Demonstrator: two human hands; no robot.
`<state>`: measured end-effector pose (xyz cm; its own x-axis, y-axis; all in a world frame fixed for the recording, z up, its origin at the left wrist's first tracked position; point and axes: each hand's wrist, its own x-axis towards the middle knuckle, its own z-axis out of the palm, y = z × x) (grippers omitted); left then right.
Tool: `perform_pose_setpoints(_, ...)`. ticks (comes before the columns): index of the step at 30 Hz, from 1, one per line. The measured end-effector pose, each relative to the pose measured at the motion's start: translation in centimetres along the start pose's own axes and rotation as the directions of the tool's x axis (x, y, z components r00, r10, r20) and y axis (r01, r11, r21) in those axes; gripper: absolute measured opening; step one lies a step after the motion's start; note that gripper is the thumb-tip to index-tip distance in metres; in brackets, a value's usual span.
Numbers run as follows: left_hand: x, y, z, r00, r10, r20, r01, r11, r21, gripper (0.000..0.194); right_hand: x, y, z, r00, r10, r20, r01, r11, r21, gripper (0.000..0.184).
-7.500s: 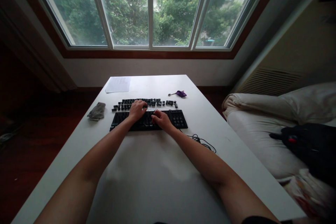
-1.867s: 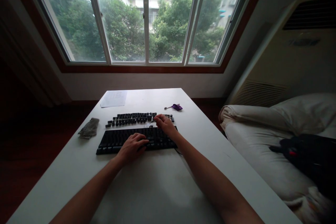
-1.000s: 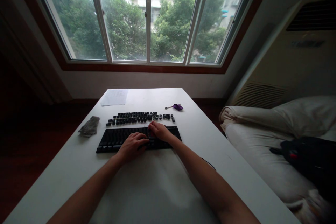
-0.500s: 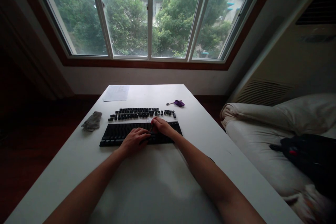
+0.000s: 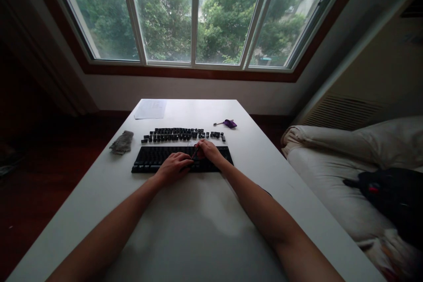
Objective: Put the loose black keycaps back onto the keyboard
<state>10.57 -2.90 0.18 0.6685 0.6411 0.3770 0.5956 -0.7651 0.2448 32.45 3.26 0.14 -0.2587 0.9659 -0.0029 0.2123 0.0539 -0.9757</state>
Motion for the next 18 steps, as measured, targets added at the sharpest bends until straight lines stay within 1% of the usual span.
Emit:
perform_pose_setpoints(5, 0.0, 0.1, 0.0, 1.0, -0.002, 0.015, 0.002, 1.0, 0.006, 0.033, 0.0, 0.3, 0.2, 0.999, -0.025, -0.027, 0.025, 0.999, 0.02, 0.022)
perform_pose_setpoints(9, 0.0, 0.1, 0.1, 1.0, -0.009, 0.006, 0.009, 1.0, 0.016, 0.032, -0.4, -0.2, 0.4, 0.998, 0.059, -0.033, -0.054, 0.987, 0.152, 0.03)
perform_pose_setpoints(11, -0.1, 0.1, 0.1, 1.0, -0.014, -0.003, 0.014, 1.0, 0.022, 0.032, -0.4, -0.4, 0.2, 0.995, 0.086, -0.049, -0.076, 0.981, 0.179, 0.03)
perform_pose_setpoints(13, -0.1, 0.0, 0.1, 1.0, -0.014, -0.005, 0.014, 1.0, 0.024, 0.032, -0.4, -0.5, -0.2, 0.992, 0.061, -0.106, -0.047, 0.99, 0.134, 0.028)
perform_pose_setpoints(15, -0.1, 0.1, 0.1, 1.0, -0.008, -0.002, 0.008, 1.0, 0.019, 0.032, -0.2, -0.5, -0.6, 0.986, -0.002, -0.164, 0.007, 0.999, 0.032, 0.026)
perform_pose_setpoints(16, -0.1, 0.1, 0.0, 1.0, -0.005, -0.001, 0.005, 1.0, 0.015, 0.032, -0.2, -0.4, -0.8, 0.985, -0.031, -0.17, 0.027, 0.999, -0.026, 0.025)
perform_pose_setpoints(18, -0.1, 0.1, 0.0, 1.0, 0.001, -0.002, -0.001, 1.0, 0.007, 0.031, -0.2, -0.4, -1.0, 0.988, -0.063, -0.14, 0.045, 0.991, -0.127, 0.026)
